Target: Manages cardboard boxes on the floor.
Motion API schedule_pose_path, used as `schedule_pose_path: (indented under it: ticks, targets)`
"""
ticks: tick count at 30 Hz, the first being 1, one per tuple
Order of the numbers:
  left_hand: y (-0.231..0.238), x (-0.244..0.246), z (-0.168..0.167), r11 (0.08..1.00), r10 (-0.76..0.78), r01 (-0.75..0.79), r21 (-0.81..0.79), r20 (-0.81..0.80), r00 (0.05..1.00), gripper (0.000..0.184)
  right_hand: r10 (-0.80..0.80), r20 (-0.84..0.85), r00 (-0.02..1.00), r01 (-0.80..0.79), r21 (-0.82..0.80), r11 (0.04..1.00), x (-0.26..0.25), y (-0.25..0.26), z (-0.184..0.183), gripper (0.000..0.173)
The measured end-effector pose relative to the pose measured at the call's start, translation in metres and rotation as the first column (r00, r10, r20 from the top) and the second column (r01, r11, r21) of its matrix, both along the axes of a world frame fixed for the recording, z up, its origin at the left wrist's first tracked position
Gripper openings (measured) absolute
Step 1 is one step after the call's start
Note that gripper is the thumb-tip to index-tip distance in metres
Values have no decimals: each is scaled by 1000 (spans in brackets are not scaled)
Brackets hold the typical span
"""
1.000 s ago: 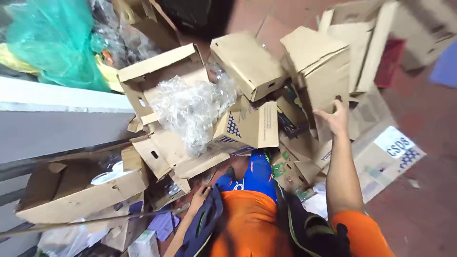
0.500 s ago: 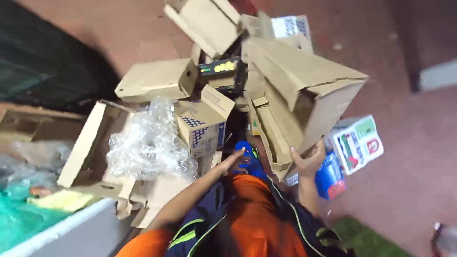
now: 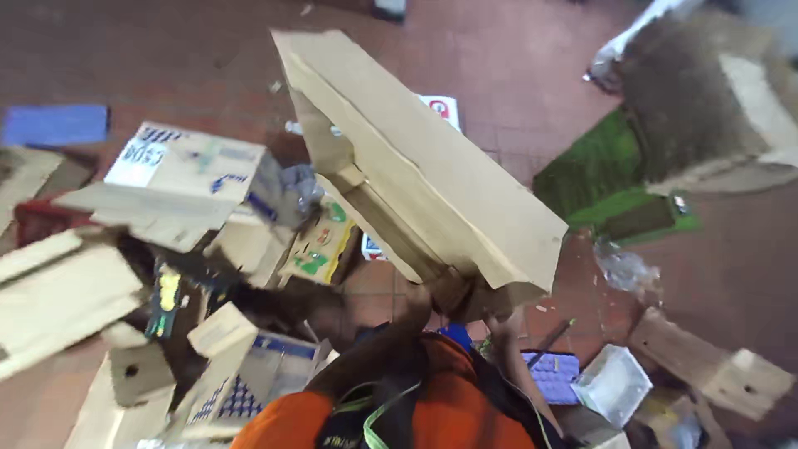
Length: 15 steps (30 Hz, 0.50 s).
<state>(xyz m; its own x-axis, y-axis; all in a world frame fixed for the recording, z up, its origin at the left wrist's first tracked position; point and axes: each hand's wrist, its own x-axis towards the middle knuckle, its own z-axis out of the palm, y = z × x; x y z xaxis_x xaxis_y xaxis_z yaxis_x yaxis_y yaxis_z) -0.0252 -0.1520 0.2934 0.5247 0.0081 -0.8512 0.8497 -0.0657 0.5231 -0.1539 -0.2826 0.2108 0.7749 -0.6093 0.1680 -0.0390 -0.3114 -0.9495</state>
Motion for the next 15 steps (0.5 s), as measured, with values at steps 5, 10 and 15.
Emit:
schedule_pose_path:
  ticks: [5, 10, 15]
  targets:
    - [-106, 0, -163, 925, -96, -175, 337, 654, 751, 83, -349, 134, 927, 365, -116, 924, -84, -132, 4, 126]
    - [-217, 7, -159, 917, -219, -90, 389, 678, 701, 98, -173, 170, 970, 215, -270, 939, -133, -273, 13, 115]
    - [-322, -7, -144, 871, -343, -60, 487, 692, 636, 92, -299, -7, 954, 261, -466, 845, -147, -339, 14, 106]
